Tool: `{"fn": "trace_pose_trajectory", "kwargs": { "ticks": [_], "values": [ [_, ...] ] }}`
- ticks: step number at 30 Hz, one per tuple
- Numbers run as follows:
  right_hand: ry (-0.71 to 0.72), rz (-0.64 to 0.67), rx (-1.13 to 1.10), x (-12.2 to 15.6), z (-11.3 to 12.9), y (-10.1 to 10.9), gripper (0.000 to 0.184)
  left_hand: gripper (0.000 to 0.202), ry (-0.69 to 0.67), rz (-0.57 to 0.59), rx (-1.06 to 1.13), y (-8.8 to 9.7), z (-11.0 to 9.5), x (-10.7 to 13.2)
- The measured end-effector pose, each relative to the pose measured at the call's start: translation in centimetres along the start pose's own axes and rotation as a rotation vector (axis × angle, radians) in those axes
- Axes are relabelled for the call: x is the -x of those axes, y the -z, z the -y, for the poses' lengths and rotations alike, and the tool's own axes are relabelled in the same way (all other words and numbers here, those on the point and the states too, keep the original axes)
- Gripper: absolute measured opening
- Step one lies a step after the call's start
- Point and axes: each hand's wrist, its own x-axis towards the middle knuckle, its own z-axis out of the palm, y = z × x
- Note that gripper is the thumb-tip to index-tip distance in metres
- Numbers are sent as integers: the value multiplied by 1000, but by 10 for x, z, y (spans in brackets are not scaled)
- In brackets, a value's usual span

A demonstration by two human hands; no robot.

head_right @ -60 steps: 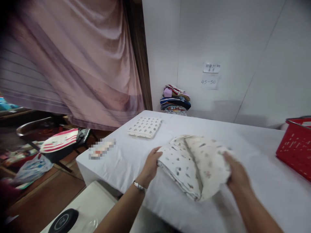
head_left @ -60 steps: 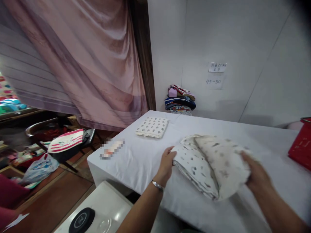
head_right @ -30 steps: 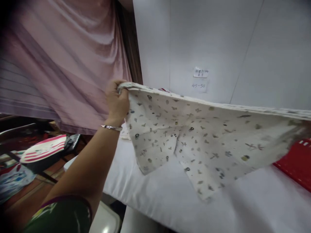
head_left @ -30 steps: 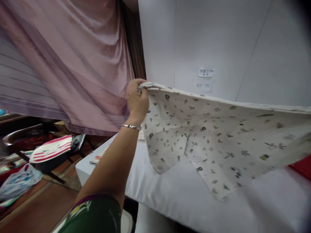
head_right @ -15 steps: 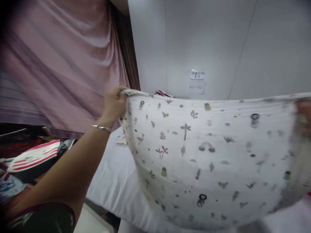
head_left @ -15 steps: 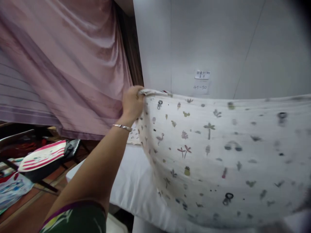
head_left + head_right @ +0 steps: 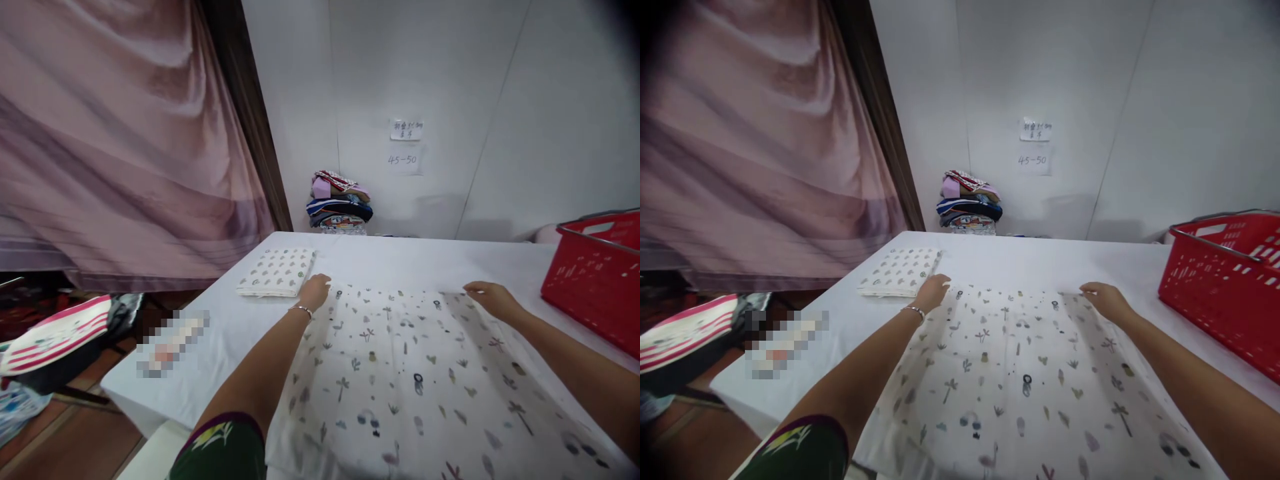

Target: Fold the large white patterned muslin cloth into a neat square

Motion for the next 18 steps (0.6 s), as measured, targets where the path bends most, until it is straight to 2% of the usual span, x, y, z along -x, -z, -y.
{"fn": "trace_pose_trajectory", "kwargs": {
  "ticks": [4,7,9,14,18],
  "values": [
    [62,150,79,-16,4,-26,28,28,-122,47,-35,-24,-9,-16],
    [103,198,146,-22,5,-40,29,24,-176,71,-75,-41,-12,-24],
    [131,210,182,-23,6,-42,25,20,-199,67,-103,-49,-12,-27],
    [204,150,266,-14,19,-27,19,17,-236,26,-148,-50,-13,-28],
    [169,94,178,6,30,-5,21,16,-280,-20,-133,-30,-14,-20]
  ]
}}
